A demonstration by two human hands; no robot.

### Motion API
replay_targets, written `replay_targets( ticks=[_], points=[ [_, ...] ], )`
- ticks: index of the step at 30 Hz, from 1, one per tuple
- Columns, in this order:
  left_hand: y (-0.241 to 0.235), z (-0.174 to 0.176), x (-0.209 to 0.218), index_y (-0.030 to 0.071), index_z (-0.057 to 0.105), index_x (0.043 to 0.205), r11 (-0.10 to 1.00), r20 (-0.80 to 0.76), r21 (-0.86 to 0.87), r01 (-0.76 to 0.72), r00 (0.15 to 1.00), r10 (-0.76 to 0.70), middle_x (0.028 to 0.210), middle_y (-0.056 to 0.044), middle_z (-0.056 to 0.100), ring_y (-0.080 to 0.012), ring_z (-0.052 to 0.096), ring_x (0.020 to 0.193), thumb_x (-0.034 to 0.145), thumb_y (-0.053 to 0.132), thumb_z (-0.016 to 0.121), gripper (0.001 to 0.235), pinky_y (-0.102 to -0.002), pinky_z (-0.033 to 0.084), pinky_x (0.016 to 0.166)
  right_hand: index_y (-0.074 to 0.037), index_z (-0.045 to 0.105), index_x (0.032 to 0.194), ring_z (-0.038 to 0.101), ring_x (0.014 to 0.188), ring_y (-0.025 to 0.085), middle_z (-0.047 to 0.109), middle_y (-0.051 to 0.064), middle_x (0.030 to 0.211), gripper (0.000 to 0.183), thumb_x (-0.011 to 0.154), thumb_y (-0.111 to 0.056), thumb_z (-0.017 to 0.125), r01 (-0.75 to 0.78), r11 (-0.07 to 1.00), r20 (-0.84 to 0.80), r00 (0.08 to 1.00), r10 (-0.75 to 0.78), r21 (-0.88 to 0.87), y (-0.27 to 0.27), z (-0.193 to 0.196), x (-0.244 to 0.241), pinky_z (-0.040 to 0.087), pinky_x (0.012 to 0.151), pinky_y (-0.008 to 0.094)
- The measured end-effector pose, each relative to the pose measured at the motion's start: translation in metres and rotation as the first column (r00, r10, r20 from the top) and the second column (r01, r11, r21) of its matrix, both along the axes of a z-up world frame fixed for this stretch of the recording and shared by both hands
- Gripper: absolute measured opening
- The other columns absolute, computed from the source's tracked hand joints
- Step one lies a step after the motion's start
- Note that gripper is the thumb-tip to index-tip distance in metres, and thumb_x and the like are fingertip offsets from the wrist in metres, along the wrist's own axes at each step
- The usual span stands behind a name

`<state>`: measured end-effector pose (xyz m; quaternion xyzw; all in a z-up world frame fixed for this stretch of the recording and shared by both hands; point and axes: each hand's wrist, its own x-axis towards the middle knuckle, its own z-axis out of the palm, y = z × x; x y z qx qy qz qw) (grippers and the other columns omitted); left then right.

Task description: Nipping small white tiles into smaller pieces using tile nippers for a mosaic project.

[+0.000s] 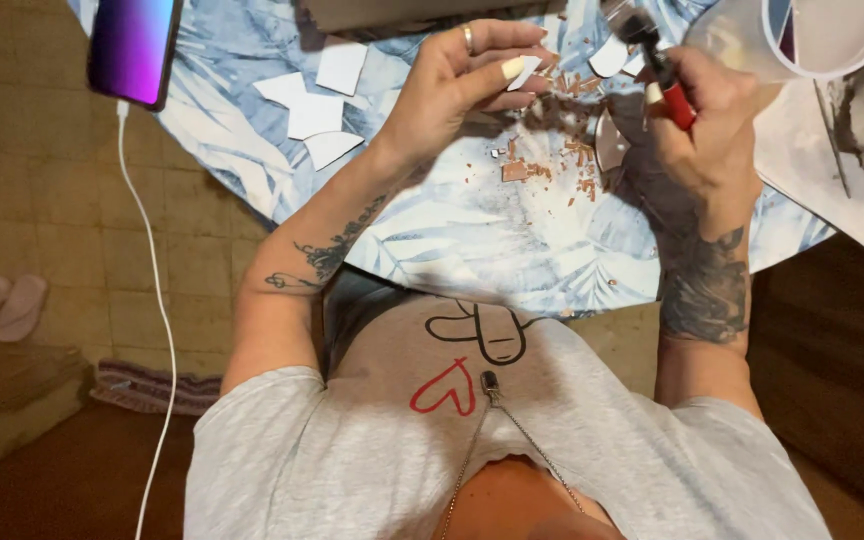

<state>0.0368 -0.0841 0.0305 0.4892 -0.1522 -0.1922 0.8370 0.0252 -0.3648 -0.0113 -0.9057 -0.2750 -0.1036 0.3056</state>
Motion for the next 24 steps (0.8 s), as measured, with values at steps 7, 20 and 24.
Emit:
replay_targets(
  ticks=[7,20,24],
  points=[
    [0.000,0.004,-0.001,0.002,0.050,0.108,0.996,-0.002,0.039,-0.077,0.997,0.077,0.106,-0.016,0.056,-0.0217,0.061,0.096,0.086,-0.001,0.045,0.023,-0.024,0.052,0.082,0.007,0.052,0.086,0.042,0.051,0.021,0.045,0.011,0.062,0.021,0.074,-0.004,0.039,0.044,0.993,-0.063,0.997,-0.051,-0.113,0.022,0.030,-0.011,0.036,0.044,0.029],
    [0.001,-0.001,0.003,0.007,0.055,0.095,0.949,0.305,0.083,-0.305,0.914,0.267,0.088,-0.003,0.057,-0.0095,0.054,0.077,0.082,0.007,0.060,0.014,-0.020,0.049,0.067,0.013,0.051,0.101,0.050,0.061,0.028,0.054,0.021,0.077,0.038,0.071,-0.010,0.042,0.000,0.976,-0.093,0.995,-0.021,-0.219,0.045,0.038,-0.020,0.042,0.051,0.034],
    [0.001,0.005,0.000,0.002,0.055,0.093,0.950,0.287,0.115,-0.289,0.926,0.247,0.082,-0.006,0.058,-0.0104,0.056,0.069,0.081,0.005,0.059,0.013,-0.020,0.052,0.064,0.014,0.051,0.107,0.052,0.068,0.030,0.055,0.025,0.086,0.042,0.072,-0.008,0.044,0.032,0.971,-0.105,0.993,-0.058,-0.238,0.042,0.038,-0.020,0.046,0.062,0.039]
  ],
)
